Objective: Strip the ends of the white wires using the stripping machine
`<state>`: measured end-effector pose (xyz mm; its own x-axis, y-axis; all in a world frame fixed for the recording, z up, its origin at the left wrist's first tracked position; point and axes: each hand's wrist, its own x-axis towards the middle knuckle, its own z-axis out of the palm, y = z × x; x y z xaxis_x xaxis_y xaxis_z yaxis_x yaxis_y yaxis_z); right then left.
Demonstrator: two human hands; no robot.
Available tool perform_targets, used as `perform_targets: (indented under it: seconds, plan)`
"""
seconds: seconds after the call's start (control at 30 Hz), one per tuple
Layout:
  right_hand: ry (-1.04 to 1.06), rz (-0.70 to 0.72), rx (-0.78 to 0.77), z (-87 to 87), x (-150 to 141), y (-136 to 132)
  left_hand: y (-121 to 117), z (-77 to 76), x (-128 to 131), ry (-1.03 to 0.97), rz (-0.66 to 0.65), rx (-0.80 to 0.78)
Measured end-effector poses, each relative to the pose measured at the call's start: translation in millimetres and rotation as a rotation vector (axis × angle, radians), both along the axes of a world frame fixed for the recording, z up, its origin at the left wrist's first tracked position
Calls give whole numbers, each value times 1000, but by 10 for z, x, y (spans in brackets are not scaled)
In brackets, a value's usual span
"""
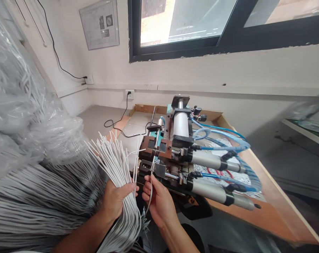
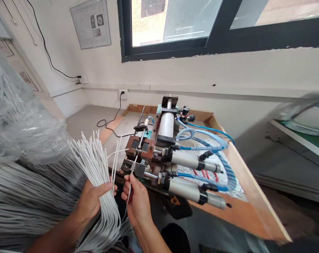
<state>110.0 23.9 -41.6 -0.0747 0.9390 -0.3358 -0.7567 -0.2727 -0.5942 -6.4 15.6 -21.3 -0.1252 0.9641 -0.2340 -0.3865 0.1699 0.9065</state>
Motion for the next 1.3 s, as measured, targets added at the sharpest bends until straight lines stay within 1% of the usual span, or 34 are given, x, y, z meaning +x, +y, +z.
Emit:
perform_targets:
  seconds: [0.13,0.2,0.27,0.37,0.47,0.63,0.77,0.9,0.97,1.03,1.1,1.13,1.23,1.3]
  plan:
    - [-141,55,59,37,-37,-57,-18,-36,40,32,-59,39]
    - [-237,26,107,26,-46,-88,-36,-47,61,60,-110,87]
    - [-306,-44,141,-4,-43,-122,-57,-48,70,75,-139,129]
    - [-362,-128,140,-73,-13,-184,-80,-40,51,71,-113,97]
    - [-404,-132,119,-150,32,-257,-96,-29,6,58,-59,48]
    - [-388,-98,64,-221,72,-333,-111,12,-58,6,24,64]
    - [-353,-62,46,-221,83,-326,-106,42,-69,7,52,70]
    - [-321,-28,31,-191,99,-287,-94,38,-58,18,58,75]
    - [-286,-3,11,-154,99,-254,-89,22,-45,37,47,79]
    - [-212,65,6,-106,83,-215,-88,-3,-29,65,24,96]
    - [-148,129,28,-60,52,-183,-89,-34,-12,101,-10,119]
    - [-142,139,48,-44,33,-173,-89,-52,-5,124,-35,130]
    - [-209,65,128,-36,-15,-178,-90,-105,1,207,-111,144]
    - [-266,4,181,-66,-26,-205,-88,-130,-6,248,-131,141]
